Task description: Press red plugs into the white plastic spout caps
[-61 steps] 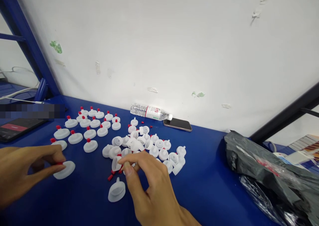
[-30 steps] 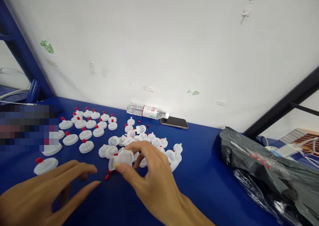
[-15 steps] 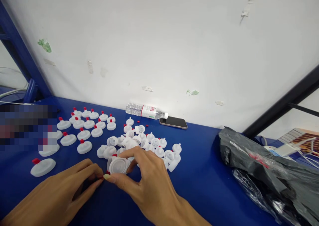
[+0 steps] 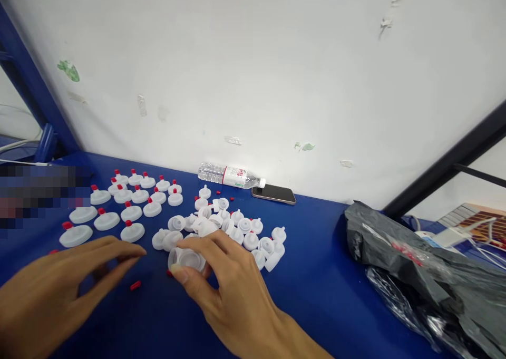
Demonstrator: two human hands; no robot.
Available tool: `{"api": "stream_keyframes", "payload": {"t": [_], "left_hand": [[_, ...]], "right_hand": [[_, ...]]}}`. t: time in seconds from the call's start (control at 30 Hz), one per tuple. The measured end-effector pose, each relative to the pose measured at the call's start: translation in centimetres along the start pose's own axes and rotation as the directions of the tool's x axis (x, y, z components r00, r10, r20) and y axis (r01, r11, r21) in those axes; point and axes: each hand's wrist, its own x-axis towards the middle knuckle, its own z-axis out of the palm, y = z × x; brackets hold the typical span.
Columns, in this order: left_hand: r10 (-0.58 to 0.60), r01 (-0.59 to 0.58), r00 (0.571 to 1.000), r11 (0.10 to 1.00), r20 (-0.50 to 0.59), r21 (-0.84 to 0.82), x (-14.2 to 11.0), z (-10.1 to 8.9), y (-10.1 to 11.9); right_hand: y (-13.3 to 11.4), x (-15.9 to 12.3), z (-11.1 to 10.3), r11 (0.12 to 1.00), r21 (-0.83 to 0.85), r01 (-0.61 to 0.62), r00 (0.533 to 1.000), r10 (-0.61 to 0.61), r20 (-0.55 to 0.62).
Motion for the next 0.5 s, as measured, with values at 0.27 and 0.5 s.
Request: {"api": "stream_keyframes", "payload": {"t": [0.27,0.5], "left_hand": [[0.048,-0.041,0.954,0.999,0.296,-0.031,-0.1,0.7,-0.4],[0.006,0.029,0.978,0.986,0.209,-0.163,0.5,-0.2,0.7]], "right_hand": [[0.0,-0.1,0.4,0.999,-0.011,0.036,0.999,-0.036,-0.029],[-0.3,0.0,0.5,0.999,0.032,-0.027,0.999,0.028,-0.028]]}}
